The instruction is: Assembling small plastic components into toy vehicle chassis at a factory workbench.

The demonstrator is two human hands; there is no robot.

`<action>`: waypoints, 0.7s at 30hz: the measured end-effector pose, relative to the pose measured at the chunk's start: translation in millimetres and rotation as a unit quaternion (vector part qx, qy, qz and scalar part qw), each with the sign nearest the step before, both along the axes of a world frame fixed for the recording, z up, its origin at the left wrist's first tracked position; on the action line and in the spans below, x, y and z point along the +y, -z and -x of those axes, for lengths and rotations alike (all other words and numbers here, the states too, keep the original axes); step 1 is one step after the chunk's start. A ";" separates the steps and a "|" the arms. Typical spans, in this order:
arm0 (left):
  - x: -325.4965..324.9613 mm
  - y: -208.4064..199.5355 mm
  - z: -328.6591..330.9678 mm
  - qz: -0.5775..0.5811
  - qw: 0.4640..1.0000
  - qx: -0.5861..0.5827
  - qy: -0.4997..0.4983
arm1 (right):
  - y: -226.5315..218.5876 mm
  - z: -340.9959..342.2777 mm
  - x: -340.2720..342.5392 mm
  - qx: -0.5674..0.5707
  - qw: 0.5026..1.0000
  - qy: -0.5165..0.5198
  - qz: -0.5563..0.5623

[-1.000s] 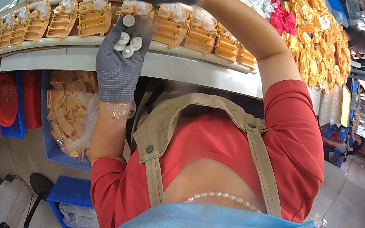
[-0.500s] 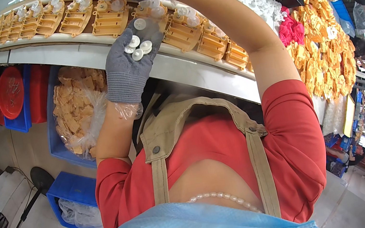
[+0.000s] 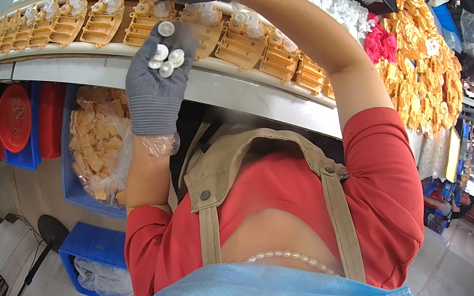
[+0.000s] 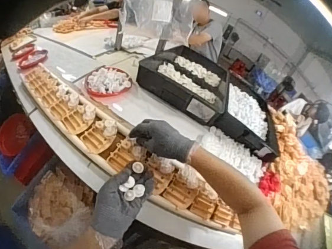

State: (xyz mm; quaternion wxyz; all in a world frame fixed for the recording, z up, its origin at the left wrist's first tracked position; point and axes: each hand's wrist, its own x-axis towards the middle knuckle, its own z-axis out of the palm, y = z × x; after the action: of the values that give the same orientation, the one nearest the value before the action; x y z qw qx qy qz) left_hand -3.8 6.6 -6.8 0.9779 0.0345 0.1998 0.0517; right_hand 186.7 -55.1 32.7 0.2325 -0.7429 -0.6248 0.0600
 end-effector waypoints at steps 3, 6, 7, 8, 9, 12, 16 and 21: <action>5.4 6.4 -3.1 0.000 1.000 -0.011 -0.013 | 8.5 -5.5 0.0 0.055 0.997 0.052 -0.021; 5.6 8.2 -3.9 0.009 1.000 0.012 -0.017 | 1.1 -2.3 -0.9 0.060 0.997 0.036 0.015; 5.4 7.4 -3.6 0.008 1.000 0.020 -0.018 | 1.4 -2.4 -1.7 0.059 0.997 0.036 0.015; 5.2 7.1 -3.5 0.008 0.999 0.028 -0.018 | 2.4 -2.6 -2.6 0.069 0.997 0.035 0.013; 5.3 6.9 -3.5 0.008 0.999 0.027 -0.019 | 2.6 -2.7 -3.1 0.079 0.996 0.033 0.010; 5.3 7.5 -4.0 0.013 1.000 0.019 -0.017 | 3.4 -3.6 -3.8 0.029 0.999 0.017 -0.007; 5.8 8.5 -4.5 0.012 1.000 0.021 -0.014 | 2.2 -3.3 -3.1 0.029 0.999 0.019 0.013; 5.5 8.0 -4.8 0.006 1.000 0.020 -0.013 | 8.7 -5.3 -1.8 0.109 0.988 0.108 0.015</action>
State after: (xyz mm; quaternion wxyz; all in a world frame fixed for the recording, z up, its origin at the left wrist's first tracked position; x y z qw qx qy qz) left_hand 1.0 12.1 -14.7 0.9732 0.0270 0.2195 0.0622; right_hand 192.0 -56.9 24.0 0.2932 -0.7984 -0.5109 0.1247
